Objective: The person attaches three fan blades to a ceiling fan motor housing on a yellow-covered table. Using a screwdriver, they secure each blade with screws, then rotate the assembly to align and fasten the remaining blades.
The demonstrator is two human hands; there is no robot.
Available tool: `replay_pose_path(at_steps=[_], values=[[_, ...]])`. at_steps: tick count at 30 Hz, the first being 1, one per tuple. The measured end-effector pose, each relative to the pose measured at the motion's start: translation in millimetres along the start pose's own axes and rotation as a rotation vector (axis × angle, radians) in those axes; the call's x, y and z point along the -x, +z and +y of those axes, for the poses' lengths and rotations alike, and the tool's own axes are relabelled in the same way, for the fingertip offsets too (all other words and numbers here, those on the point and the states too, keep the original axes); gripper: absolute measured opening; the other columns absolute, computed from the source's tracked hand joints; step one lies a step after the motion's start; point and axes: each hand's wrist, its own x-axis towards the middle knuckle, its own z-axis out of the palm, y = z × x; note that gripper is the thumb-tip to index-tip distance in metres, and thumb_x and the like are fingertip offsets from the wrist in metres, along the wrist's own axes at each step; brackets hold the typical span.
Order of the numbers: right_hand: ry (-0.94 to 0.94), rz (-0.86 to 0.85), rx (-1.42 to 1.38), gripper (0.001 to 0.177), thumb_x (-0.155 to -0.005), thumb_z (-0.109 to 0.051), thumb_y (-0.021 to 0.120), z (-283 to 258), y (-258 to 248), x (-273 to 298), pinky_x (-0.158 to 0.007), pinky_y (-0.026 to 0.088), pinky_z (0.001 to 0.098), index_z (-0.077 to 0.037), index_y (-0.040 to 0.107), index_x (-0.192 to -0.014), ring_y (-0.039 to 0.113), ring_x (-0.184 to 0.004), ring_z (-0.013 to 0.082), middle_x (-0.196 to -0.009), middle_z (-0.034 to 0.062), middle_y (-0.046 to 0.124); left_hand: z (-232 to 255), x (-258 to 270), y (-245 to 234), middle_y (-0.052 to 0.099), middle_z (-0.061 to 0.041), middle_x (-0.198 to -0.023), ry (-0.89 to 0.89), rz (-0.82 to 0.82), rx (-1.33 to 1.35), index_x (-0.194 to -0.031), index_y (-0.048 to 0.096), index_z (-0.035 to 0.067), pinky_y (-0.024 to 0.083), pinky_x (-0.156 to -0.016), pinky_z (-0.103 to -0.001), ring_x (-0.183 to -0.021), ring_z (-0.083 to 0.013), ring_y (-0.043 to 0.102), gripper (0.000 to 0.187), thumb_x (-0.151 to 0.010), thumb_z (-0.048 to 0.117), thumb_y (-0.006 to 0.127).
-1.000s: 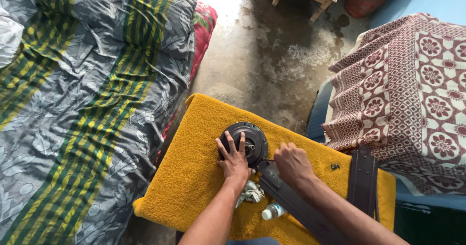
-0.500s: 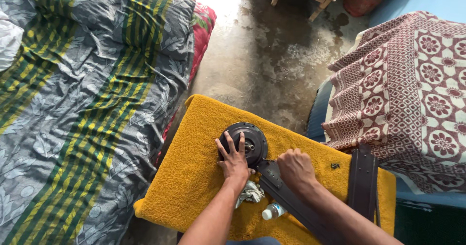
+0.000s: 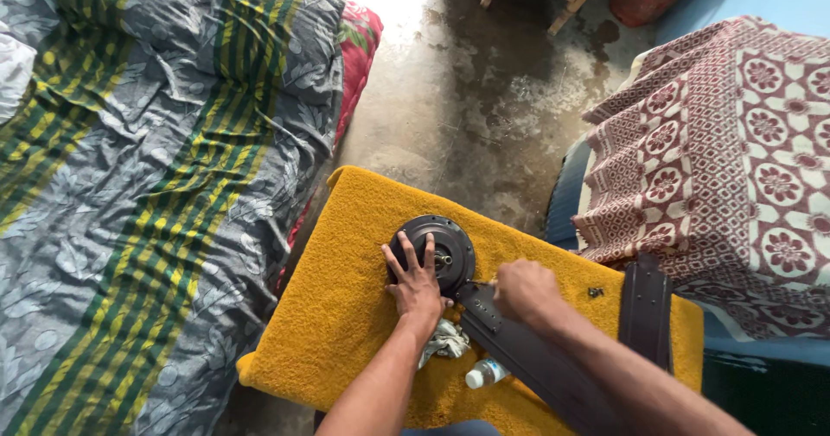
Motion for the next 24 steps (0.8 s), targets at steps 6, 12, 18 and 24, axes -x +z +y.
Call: replay_pose_path(at_steps=[6,12,18,24], values=[[-0.222,0.098,0.191,0.013,-0.075,-0.009,0.070,16.5,3.8,-0.9,-0.059,0.059,0.0404,0.002,0.072,-0.080,0.071,-0.066,0.0285,-0.079,0.0200,0.070,0.5,1.5,-2.9,-0.015,-0.021,-0.166,0.004,-0.003,0.003,-0.160,-0.003,0.039,0.053,-0.093,-0.070,-0.149,-0.0580,-0.010,0.135,-0.068,0.041,0.096],[-0.165,-0.053,0.236,0.014,-0.089,-0.002,0.056,20.1,37.9,7.6,-0.064,0.062,0.0375,-0.001,0.069,-0.086,0.076,-0.071,0.0240,-0.080,0.0162,0.070,1.8,3.7,-3.8,-0.012,-0.021,-0.166,0.012,-0.008,0.018,-0.160,-0.002,0.037,0.054,-0.093,-0.069,-0.150,-0.0577,-0.008,0.134,-0.068,0.043,0.095],[0.047,-0.047,-0.177,0.032,-0.081,-0.030,0.078,23.2,34.7,-16.3,-0.078,0.057,0.0555,0.001,0.072,-0.085,0.070,-0.087,0.0455,-0.088,0.0256,0.070,-0.4,5.5,-1.8,-0.012,-0.021,-0.166,0.008,0.021,0.000,-0.161,-0.004,0.036,0.055,-0.092,-0.067,-0.150,-0.0572,-0.006,0.137,-0.066,0.043,0.096],[-0.164,0.009,0.171,0.011,-0.088,-0.011,0.064,4.9,27.9,-5.8,-0.065,0.061,0.0456,-0.002,0.069,-0.090,0.074,-0.076,0.0315,-0.086,0.0202,0.071,-2.2,3.7,-5.2,-0.013,-0.020,-0.166,0.009,0.015,-0.005,-0.161,-0.003,0.036,0.055,-0.091,-0.067,-0.149,-0.0574,-0.006,0.136,-0.067,0.044,0.096]])
